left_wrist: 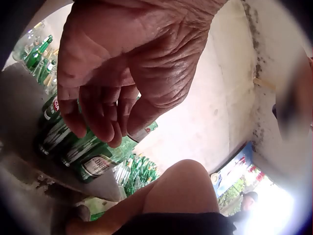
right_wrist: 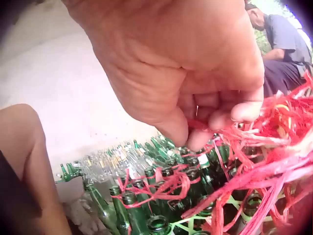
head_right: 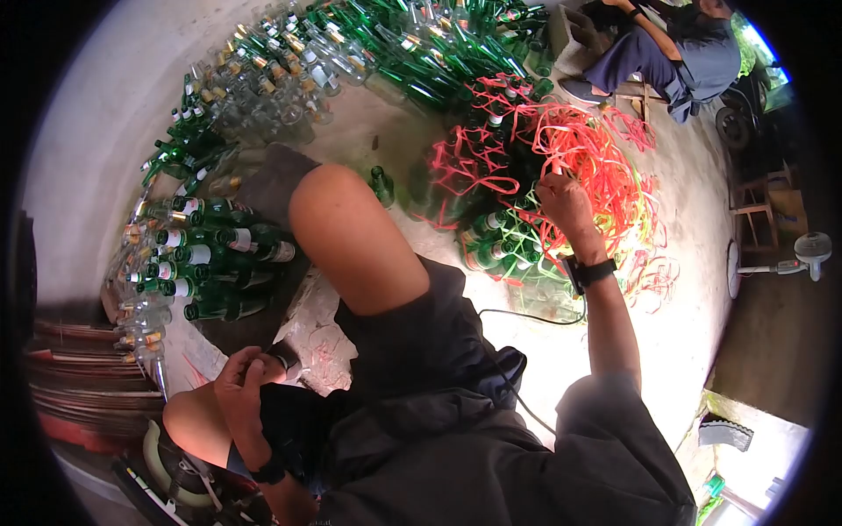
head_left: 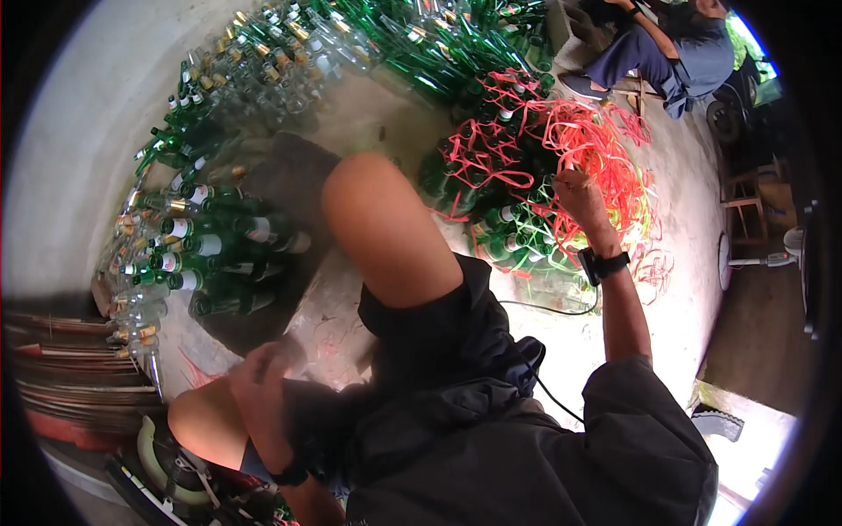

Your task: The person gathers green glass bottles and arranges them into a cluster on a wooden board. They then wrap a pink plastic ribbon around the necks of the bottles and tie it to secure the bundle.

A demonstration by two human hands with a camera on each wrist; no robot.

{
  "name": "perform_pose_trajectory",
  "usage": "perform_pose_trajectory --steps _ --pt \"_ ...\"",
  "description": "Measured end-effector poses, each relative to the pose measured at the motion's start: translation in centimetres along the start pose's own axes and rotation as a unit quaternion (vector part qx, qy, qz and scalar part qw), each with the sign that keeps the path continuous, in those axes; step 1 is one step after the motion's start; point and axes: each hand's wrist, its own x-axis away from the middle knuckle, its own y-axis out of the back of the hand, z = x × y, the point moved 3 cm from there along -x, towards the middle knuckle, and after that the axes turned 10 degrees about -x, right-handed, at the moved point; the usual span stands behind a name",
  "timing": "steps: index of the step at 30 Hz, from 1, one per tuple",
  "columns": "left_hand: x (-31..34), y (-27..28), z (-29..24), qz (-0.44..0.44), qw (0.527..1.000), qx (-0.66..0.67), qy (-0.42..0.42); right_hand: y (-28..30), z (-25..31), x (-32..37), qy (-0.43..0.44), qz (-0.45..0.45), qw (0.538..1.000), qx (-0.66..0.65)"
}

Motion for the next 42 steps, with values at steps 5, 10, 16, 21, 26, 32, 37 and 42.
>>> perform_pose_trajectory --steps 5,10,16,21,26,32,37,42 --pt "0.7 -1.3 -3.4 0.082 0.995 0.028 -0.049 1.8 8.4 3.2 0.136 -0.023 0.990 0.019" --pt "1.7 -2.5 -9.6 0.160 0.976 0.041 -0.145 0.6 15.0 7.1 0.067 0.022 0.994 -0.082" --pt "2.3 -5.7 -15.6 0.235 0.943 0.077 -0.224 -1.9 18.8 10.9 -0.039 0.073 0.926 -0.367" --pt "3.0 -9.2 -19.2 0.258 0.915 0.176 -0.256 -2.7 21.2 13.5 -0.021 0.165 0.902 -0.399" --pt "2.5 -12.2 -19.1 0.332 0.891 0.216 -0.219 -3.4 23.4 15.0 0.113 0.226 0.933 -0.258" --pt "2.3 -14.1 -18.4 0.397 0.887 0.194 -0.135 -3.8 23.4 16.1 0.100 0.288 0.924 -0.232" --pt "2.4 -14.3 -17.9 0.375 0.888 0.225 -0.144 -3.8 23.1 16.4 0.152 0.304 0.910 -0.238" --pt "2.5 -12.6 -18.3 0.338 0.842 0.420 -0.012 -3.3 20.0 15.7 0.147 0.283 0.929 -0.187"
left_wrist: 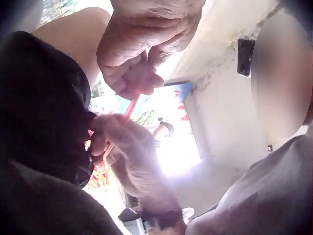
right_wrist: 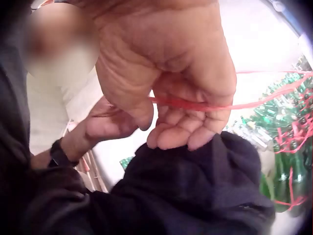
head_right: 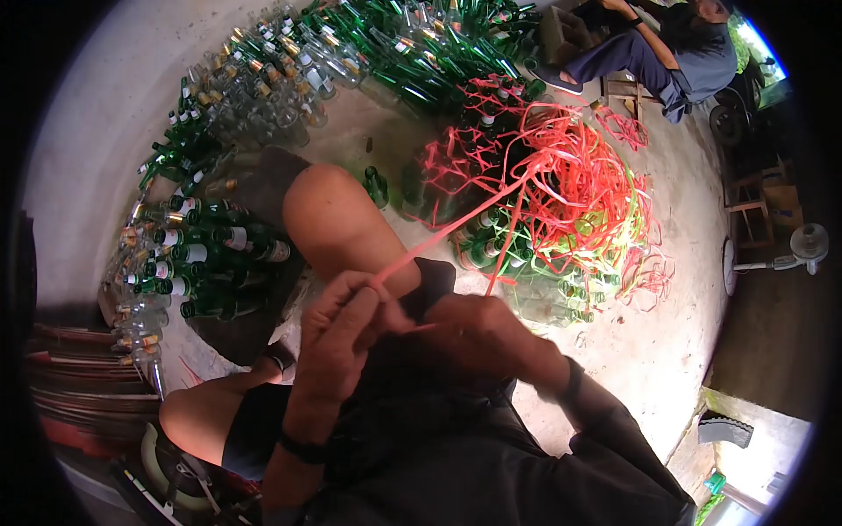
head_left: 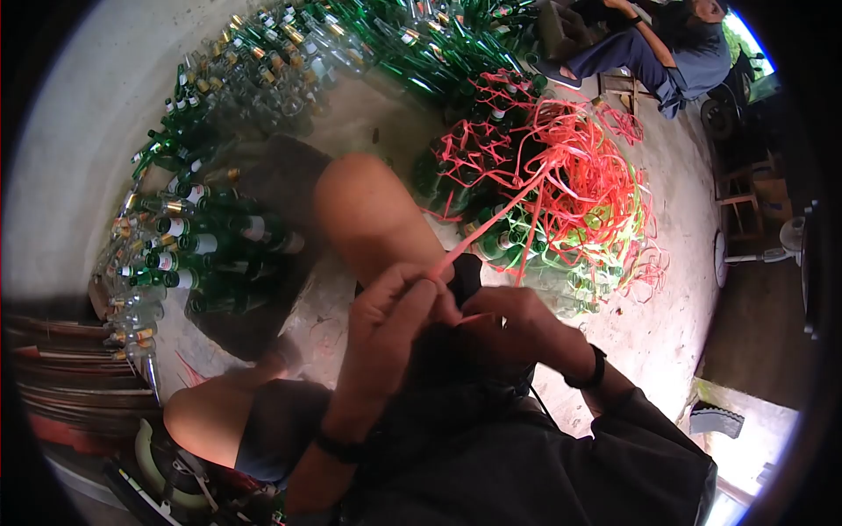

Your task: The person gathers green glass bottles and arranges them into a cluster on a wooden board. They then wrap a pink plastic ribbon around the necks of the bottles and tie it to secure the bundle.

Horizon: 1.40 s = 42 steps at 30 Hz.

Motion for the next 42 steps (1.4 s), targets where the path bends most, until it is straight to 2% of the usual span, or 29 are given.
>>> perform_pose_trajectory --steps 1,2,3,5,7,9,10,13,15,17,18,21,22,28,29,31,34,37,42 --pt "0.0 0.3 0.0 0.000 1.000 0.000 0.001 0.7 -1.3 0.1 0.052 -0.019 0.998 0.025" --pt "-0.1 0.8 -0.2 0.005 0.999 0.027 -0.040 1.6 -2.2 0.0 0.064 -0.031 0.995 0.073" --pt "-0.2 1.3 -0.5 0.010 0.995 0.053 -0.080 2.5 -2.8 -0.1 0.034 -0.041 0.992 0.117" --pt "-0.1 2.2 -1.5 -0.009 0.994 0.070 -0.081 4.4 -4.8 0.1 0.010 -0.071 0.985 0.158" --pt "0.1 3.3 -2.6 -0.027 0.993 0.087 -0.081 6.2 -6.5 0.5 0.027 -0.106 0.970 0.216" --pt "0.2 4.8 -3.9 -0.073 0.985 0.097 -0.123 7.5 -8.6 1.3 0.004 -0.138 0.975 0.176" --pt "0.4 5.4 -4.4 -0.042 0.982 0.100 -0.153 8.1 -9.1 1.5 -0.010 -0.141 0.970 0.197" --pt "1.2 7.0 -5.7 -0.041 0.978 0.100 -0.179 9.1 -10.1 1.7 -0.027 -0.152 0.962 0.224" --pt "1.9 7.3 -6.3 -0.047 0.975 0.111 -0.187 9.3 -10.4 1.8 -0.008 -0.133 0.959 0.249" --pt "3.0 7.6 -7.3 -0.111 0.965 0.113 -0.208 9.3 -10.3 1.8 0.002 -0.163 0.960 0.227" --pt "3.4 8.0 -7.6 -0.089 0.964 0.111 -0.223 9.4 -10.2 1.6 0.014 -0.192 0.960 0.206" --pt "4.2 8.7 -8.4 -0.068 0.955 0.121 -0.262 9.5 -8.6 1.1 0.017 -0.187 0.959 0.211" --pt "4.2 9.3 -8.6 -0.015 0.951 0.133 -0.280 9.5 -8.9 1.1 0.007 -0.187 0.961 0.205" --pt "5.8 11.5 -9.5 -0.004 0.935 0.180 -0.306 9.6 -10.4 1.6 0.001 -0.150 0.951 0.269" --pt "6.1 11.8 -9.8 -0.007 0.933 0.185 -0.310 9.7 -10.4 1.6 0.001 -0.150 0.951 0.269" --pt "6.5 12.1 -9.8 -0.004 0.934 0.181 -0.308 9.7 -10.8 1.7 -0.070 -0.146 0.969 0.188" --pt "7.4 12.3 -9.8 0.018 0.932 0.152 -0.330 9.4 -9.9 1.2 -0.032 -0.158 0.978 0.134" --pt "8.7 13.0 -9.9 -0.004 0.926 0.160 -0.342 9.3 -8.7 0.9 -0.051 -0.116 0.987 0.093" --pt "10.1 13.0 -9.8 -0.003 0.920 0.172 -0.353 9.1 -7.7 0.7 -0.067 -0.117 0.990 0.032"
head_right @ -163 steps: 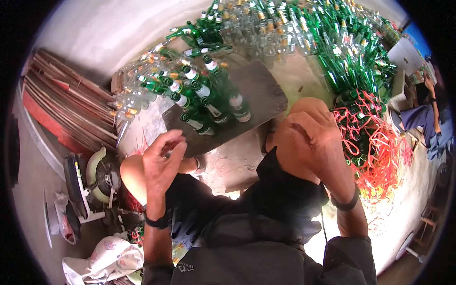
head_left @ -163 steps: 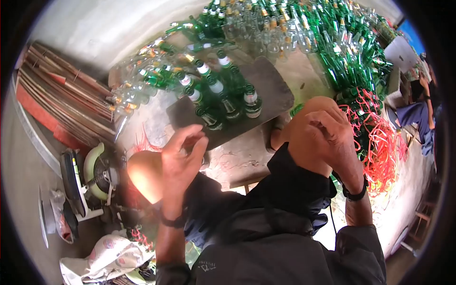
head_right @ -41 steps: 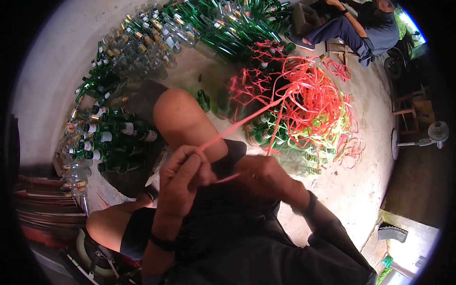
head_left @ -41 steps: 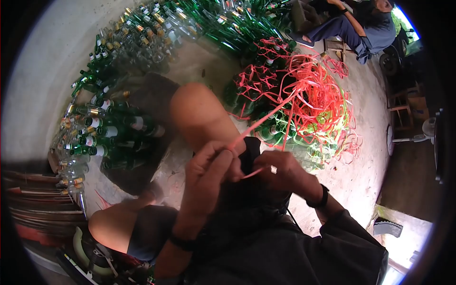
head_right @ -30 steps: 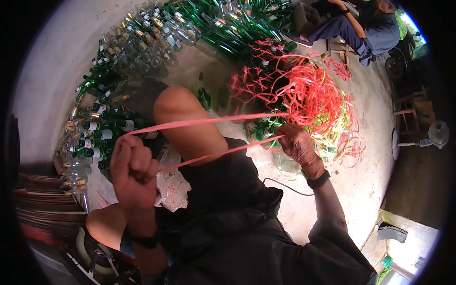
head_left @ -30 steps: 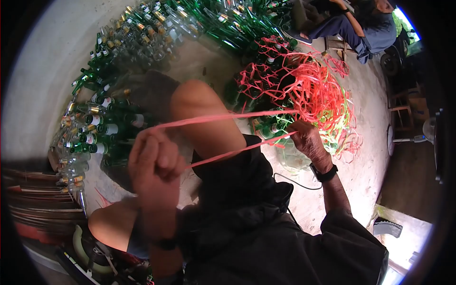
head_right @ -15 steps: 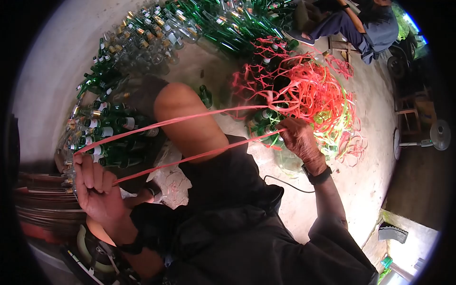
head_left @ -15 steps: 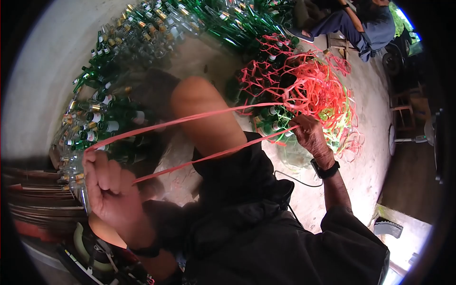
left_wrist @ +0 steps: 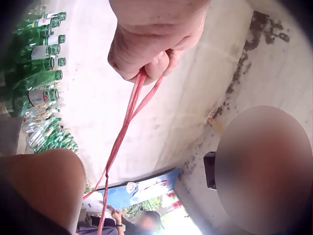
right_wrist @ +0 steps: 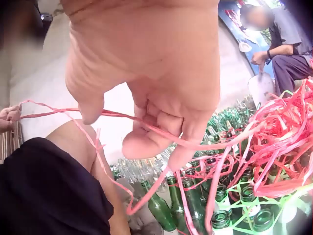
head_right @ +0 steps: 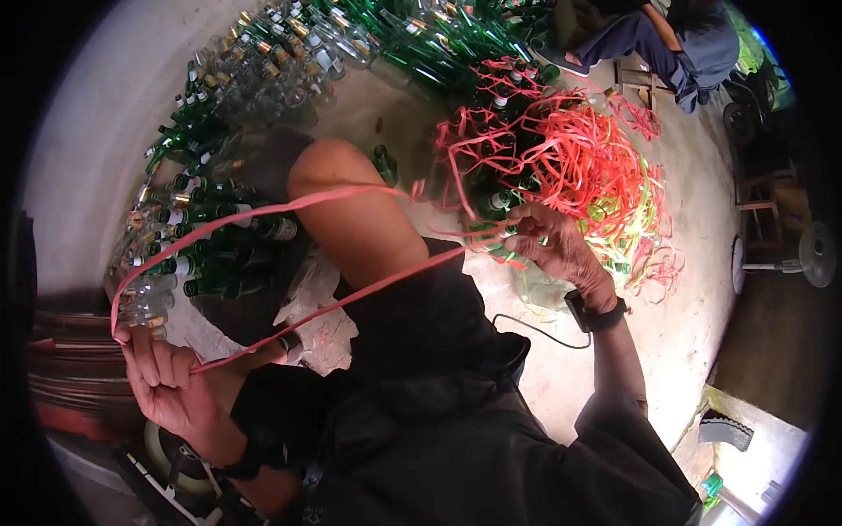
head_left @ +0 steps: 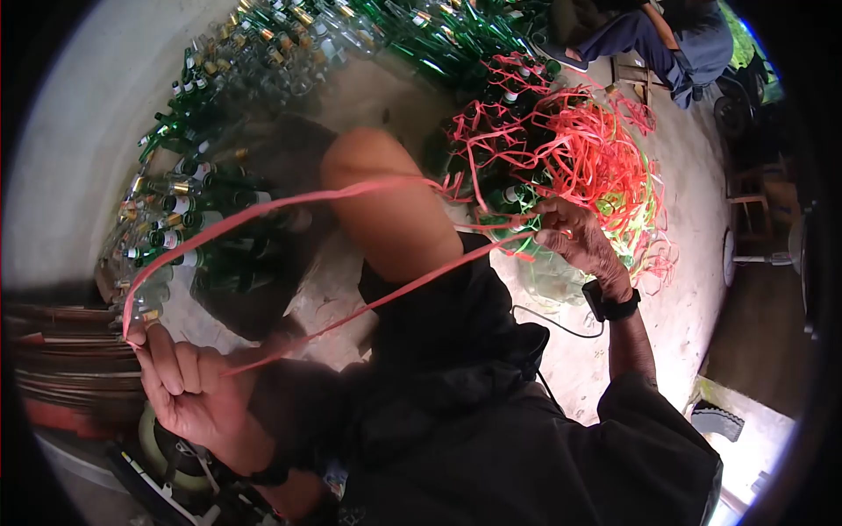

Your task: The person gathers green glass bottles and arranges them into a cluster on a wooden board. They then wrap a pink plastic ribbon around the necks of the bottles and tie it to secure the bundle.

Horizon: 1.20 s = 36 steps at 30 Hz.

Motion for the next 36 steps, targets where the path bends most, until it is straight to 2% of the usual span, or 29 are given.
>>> perform_pose_trajectory --steps 2,3,5,7,9,12,13,17,21,23,24,27,32,36 --pt "0.3 0.2 -0.7 0.009 1.000 -0.001 -0.002 0.1 0.5 -0.1 -0.093 0.022 0.989 -0.117" --pt "0.4 0.1 -1.0 0.020 1.000 0.000 -0.006 0.2 0.5 -0.2 -0.093 0.023 0.988 -0.118" --pt "0.6 -0.2 -1.6 0.018 1.000 0.007 -0.010 0.5 0.4 -0.2 -0.075 0.053 0.995 -0.042" --pt "1.1 -0.3 -2.6 0.017 1.000 0.008 -0.020 0.5 0.5 -0.4 -0.043 0.022 0.996 -0.081" --pt "1.5 -0.7 -3.5 0.013 1.000 0.002 -0.024 1.2 1.0 -0.7 -0.057 0.021 0.998 -0.022" --pt "2.5 -1.0 -4.9 -0.027 0.998 0.013 -0.059 0.2 1.7 -1.1 -0.020 0.016 1.000 -0.005" --pt "2.9 -1.2 -5.3 -0.027 0.998 0.012 -0.059 -0.1 1.6 -1.2 0.007 0.010 1.000 0.000" --pt "4.1 -1.2 -6.6 0.004 0.998 -0.002 -0.067 -0.7 0.8 -1.8 0.011 0.011 1.000 0.010" --pt "5.6 -0.1 -7.3 -0.043 0.997 -0.016 -0.055 -0.4 -0.4 -1.8 -0.012 -0.032 0.999 -0.008" --pt "6.4 0.7 -7.8 -0.055 0.997 -0.009 -0.053 0.4 -1.3 -1.5 -0.040 -0.095 0.994 0.017" --pt "6.7 1.2 -8.2 -0.065 0.996 -0.021 -0.049 0.9 -2.3 -1.4 -0.022 -0.113 0.991 0.065" --pt "7.3 1.6 -8.9 -0.059 0.996 -0.051 -0.045 1.3 -3.5 -1.2 -0.045 -0.137 0.985 0.094" --pt "8.7 2.8 -11.0 -0.097 0.992 -0.060 -0.061 2.6 -6.8 -0.7 -0.086 -0.179 0.970 0.140" --pt "10.4 3.7 -13.6 -0.114 0.989 -0.063 -0.063 3.9 -9.1 -0.6 -0.088 -0.209 0.969 0.101"
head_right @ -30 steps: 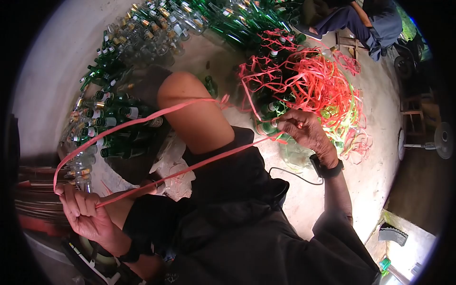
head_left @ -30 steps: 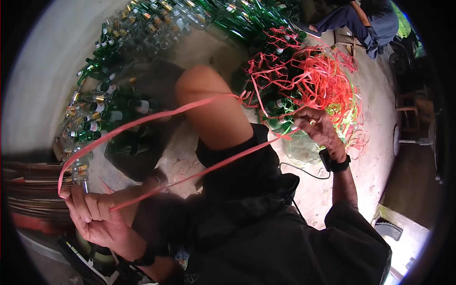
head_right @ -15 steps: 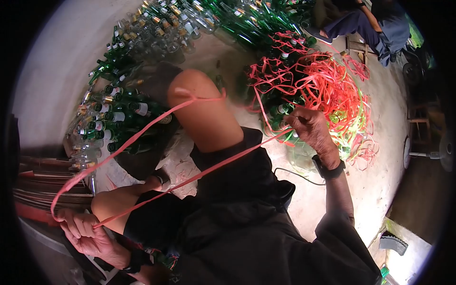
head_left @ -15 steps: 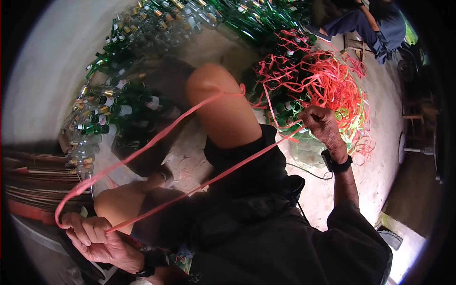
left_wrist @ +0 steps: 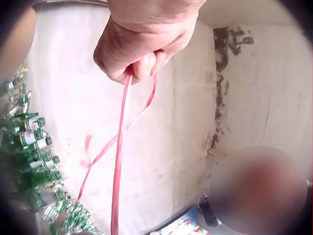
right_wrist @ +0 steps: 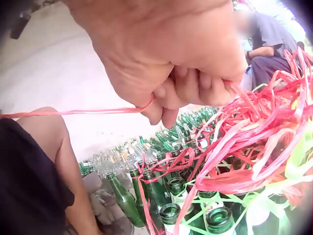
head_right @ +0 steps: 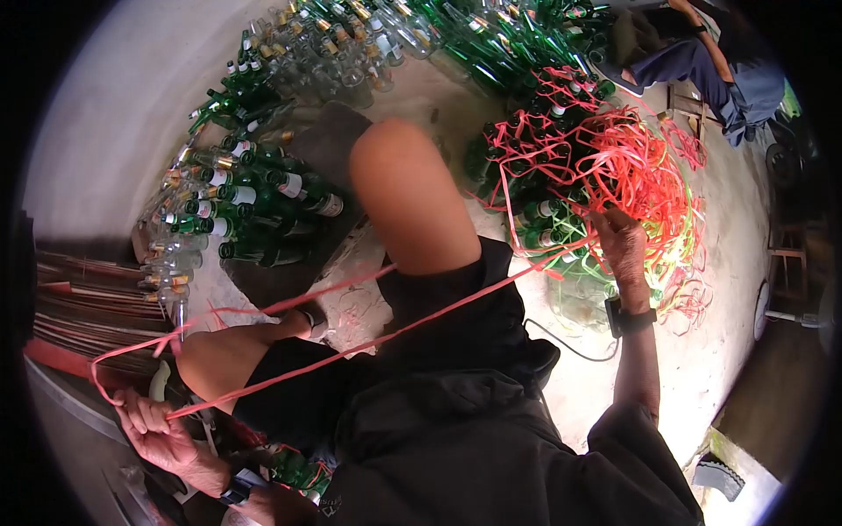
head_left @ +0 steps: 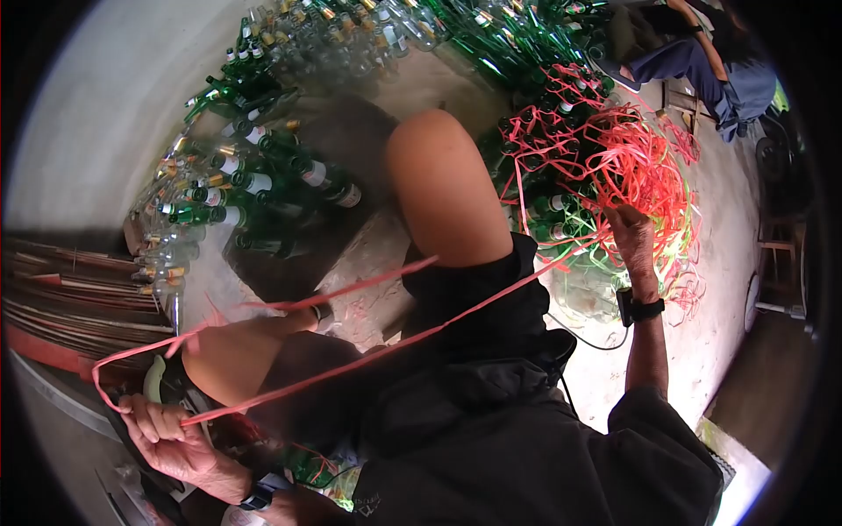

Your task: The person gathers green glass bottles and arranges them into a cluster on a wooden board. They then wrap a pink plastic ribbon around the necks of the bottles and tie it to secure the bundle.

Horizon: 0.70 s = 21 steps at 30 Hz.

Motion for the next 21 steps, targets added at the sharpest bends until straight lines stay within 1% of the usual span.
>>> perform_pose_trajectory --steps 1,3,4,5,7,8,9,10,11,12,13,14,15,16,17,18,20,21 --pt "0.3 0.6 -0.8 0.001 1.000 -0.002 0.000 0.0 0.0 -0.2 0.000 -0.003 1.000 0.002" --pt "1.0 2.4 -3.1 0.000 0.999 -0.035 -0.019 0.3 -0.1 -0.5 0.014 -0.026 0.998 -0.050" --pt "1.5 3.6 -4.6 -0.019 0.998 -0.050 -0.041 0.5 1.1 -0.4 0.010 -0.027 0.999 -0.039" --pt "1.9 4.4 -5.7 -0.038 0.995 -0.063 -0.062 0.5 2.2 -0.3 0.036 -0.027 0.998 -0.043" --pt "2.0 3.9 -6.3 -0.035 0.994 -0.045 -0.090 0.4 4.3 0.0 0.073 -0.008 0.997 -0.012" --pt "1.9 3.0 -5.7 -0.024 0.994 -0.048 -0.091 0.0 7.1 0.7 0.090 -0.006 0.995 -0.031" --pt "1.6 2.2 -4.9 -0.017 0.992 -0.068 -0.104 -0.4 8.6 1.2 0.082 0.010 0.996 -0.024" --pt "0.9 0.1 -2.8 0.002 0.992 -0.087 -0.094 -0.9 11.2 2.1 0.083 0.022 0.996 -0.029" --pt "0.3 -1.9 -0.6 0.020 0.990 -0.107 -0.084 -1.5 13.1 2.7 0.110 0.049 0.992 -0.037" --pt "0.1 -3.4 2.0 0.015 0.996 -0.085 -0.038 -2.3 14.7 3.5 0.114 0.076 0.988 -0.072" --pt "0.4 -3.3 4.5 -0.046 0.990 -0.121 -0.046 -3.1 15.7 4.0 0.166 0.092 0.979 -0.080" --pt "0.1 -4.1 7.8 -0.010 0.996 -0.093 -0.016 -3.9 17.0 4.6 0.179 0.110 0.974 -0.085" --pt "0.9 -4.1 10.2 -0.227 0.913 -0.339 -0.012 -4.7 17.7 5.2 0.201 0.120 0.969 -0.084" --pt "0.4 -6.2 13.1 -0.148 0.911 -0.385 -0.018 -5.2 19.1 5.7 0.255 0.129 0.955 -0.076" --pt "0.0 -6.1 15.4 0.002 0.946 -0.309 0.095 -5.5 20.8 6.2 0.308 0.139 0.939 -0.068" --pt "-0.4 -7.5 17.5 0.036 0.937 -0.315 0.145 -6.1 21.9 6.6 0.307 0.138 0.939 -0.067" --pt "-1.2 -10.0 20.5 0.107 0.913 -0.363 0.154 -6.8 24.2 7.6 0.378 0.157 0.900 -0.150" --pt "-1.3 -11.7 21.4 0.108 0.913 -0.362 0.155 -7.0 24.9 8.2 0.377 0.156 0.901 -0.149"
